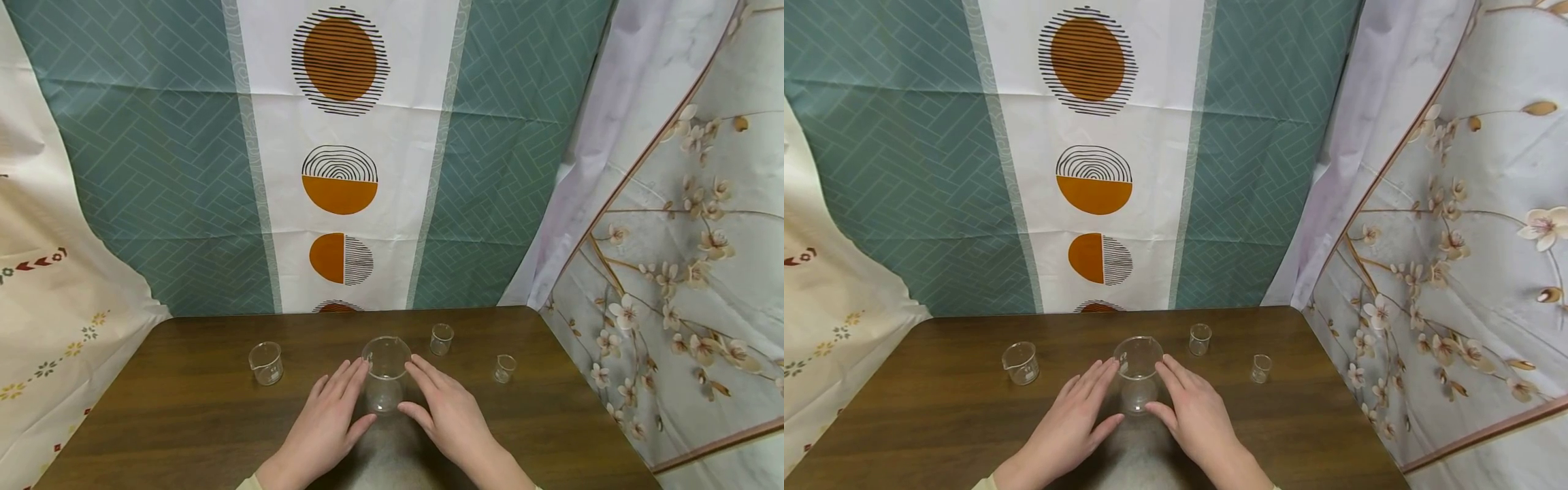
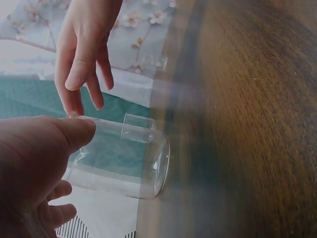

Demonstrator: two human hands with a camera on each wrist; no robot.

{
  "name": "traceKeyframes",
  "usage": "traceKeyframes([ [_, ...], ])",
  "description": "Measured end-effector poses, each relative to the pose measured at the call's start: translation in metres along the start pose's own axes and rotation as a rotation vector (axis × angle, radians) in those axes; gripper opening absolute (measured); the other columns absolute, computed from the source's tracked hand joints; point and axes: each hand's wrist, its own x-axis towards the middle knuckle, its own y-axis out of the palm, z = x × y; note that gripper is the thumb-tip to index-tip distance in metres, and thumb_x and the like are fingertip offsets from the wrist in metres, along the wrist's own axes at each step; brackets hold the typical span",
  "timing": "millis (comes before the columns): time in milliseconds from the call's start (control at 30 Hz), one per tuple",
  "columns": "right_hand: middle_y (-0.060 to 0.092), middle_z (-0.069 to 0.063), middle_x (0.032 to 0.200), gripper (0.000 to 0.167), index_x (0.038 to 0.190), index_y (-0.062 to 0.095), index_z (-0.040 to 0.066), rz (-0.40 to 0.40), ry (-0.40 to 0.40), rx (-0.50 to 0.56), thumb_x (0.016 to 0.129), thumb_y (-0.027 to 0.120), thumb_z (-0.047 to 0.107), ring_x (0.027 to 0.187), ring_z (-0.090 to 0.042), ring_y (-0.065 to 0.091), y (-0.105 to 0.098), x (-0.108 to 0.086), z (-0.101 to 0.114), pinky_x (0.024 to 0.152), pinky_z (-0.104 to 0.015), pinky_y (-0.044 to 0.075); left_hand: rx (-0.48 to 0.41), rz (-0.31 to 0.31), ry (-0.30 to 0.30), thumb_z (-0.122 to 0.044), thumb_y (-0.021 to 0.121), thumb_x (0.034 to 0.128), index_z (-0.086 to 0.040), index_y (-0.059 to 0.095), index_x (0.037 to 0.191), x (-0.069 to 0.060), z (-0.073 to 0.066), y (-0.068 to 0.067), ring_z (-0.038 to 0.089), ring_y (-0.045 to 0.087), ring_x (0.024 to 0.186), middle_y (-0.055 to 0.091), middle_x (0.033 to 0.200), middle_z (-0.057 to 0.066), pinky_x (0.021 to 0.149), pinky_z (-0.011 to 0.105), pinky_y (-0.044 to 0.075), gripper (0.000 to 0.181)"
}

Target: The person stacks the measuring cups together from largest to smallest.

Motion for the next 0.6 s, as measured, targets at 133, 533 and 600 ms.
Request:
traceKeyframes([
  [133,0.055,-0.006,0.166,0.065,0.157,0.061,0.013,-0.005,-0.007,0.003,0.105,0.073,0.049,0.136,-0.034,0.066,0.0006,-0.0025,-0.0005,0.105,-0.058,0.056,-0.005,0.008,-0.007,-0.040,0.082,0.1025,-0.005,0.043,0.168,-0.0001,0.0003,0.0003,0.040,0.043,0.157,0.047,0.170,0.017,0.117,0.072,0.040,0.084],
  [533,0.055,-0.002,0.165,0.062,0.156,0.063,0.014,-0.032,-0.026,0.028,0.105,0.074,0.048,0.134,-0.032,0.068,-0.0003,-0.0090,0.0004,0.100,-0.057,0.059,0.003,-0.027,0.012,-0.038,0.085,0.0999,-0.002,0.047,0.165,-0.0029,-0.0004,-0.0004,0.039,0.045,0.156,0.050,0.167,0.017,0.116,0.070,0.042,0.083],
  [600,0.055,-0.003,0.165,0.062,0.156,0.063,0.013,-0.032,-0.029,0.029,0.106,0.072,0.049,0.134,-0.032,0.067,-0.0008,-0.0100,0.0004,0.100,-0.056,0.059,0.006,-0.040,0.022,-0.037,0.086,0.0993,-0.002,0.047,0.164,-0.0035,-0.0012,-0.0014,0.039,0.046,0.155,0.051,0.166,0.017,0.115,0.070,0.043,0.083],
])
